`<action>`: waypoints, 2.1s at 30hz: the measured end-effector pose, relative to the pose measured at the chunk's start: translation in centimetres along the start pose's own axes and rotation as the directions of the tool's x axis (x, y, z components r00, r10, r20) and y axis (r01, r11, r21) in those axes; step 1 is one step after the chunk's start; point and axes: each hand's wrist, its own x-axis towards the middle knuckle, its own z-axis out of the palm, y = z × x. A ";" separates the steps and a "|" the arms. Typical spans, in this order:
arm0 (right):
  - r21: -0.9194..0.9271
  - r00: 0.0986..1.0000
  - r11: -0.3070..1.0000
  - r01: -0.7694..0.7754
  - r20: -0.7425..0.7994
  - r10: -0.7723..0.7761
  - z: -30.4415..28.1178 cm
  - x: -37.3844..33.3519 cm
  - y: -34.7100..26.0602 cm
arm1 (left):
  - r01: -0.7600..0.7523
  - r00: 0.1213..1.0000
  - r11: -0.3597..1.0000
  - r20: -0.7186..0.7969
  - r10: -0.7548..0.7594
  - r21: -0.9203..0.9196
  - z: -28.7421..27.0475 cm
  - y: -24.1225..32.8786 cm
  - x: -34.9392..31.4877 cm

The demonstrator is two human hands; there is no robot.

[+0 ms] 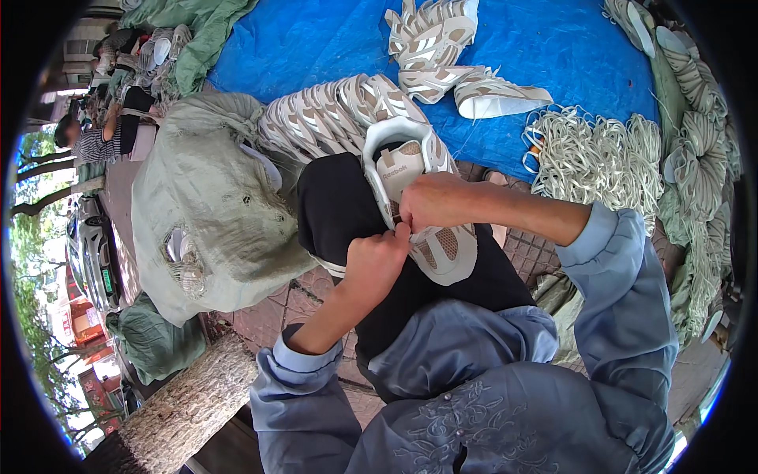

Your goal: The person sits on a blue tarp outdoors and threads white shoelaces through the eyelets of a white sneaker. They pull the laces tight and adjust the fit, repeating the process for multiple shoes in a pile nearby.

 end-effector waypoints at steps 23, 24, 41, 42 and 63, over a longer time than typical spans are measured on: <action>-0.319 0.951 0.929 0.189 -0.175 -0.254 -0.2 -1.6 0.6 | 0.223 0.892 0.890 -0.286 -0.351 -0.397 1.4 2.0 2.2; -0.315 0.951 0.930 0.189 -0.179 -0.254 -0.4 -1.7 0.6 | 0.245 0.887 0.869 -0.263 -0.380 -0.429 1.6 2.1 2.3; 0.198 0.895 0.964 0.177 -0.440 -0.074 -0.4 -3.9 2.3 | 0.159 0.836 0.798 -0.351 -0.422 -0.581 2.2 2.3 3.0; 0.274 0.895 0.948 0.160 -0.446 -0.022 0.2 -4.2 2.3 | 0.110 0.844 0.876 -0.421 -0.331 -0.469 1.8 2.2 3.1; 0.563 0.810 0.824 0.065 -0.512 0.286 5.8 -9.2 3.2 | 0.464 0.880 0.446 0.340 -0.333 -0.765 -2.4 1.7 7.6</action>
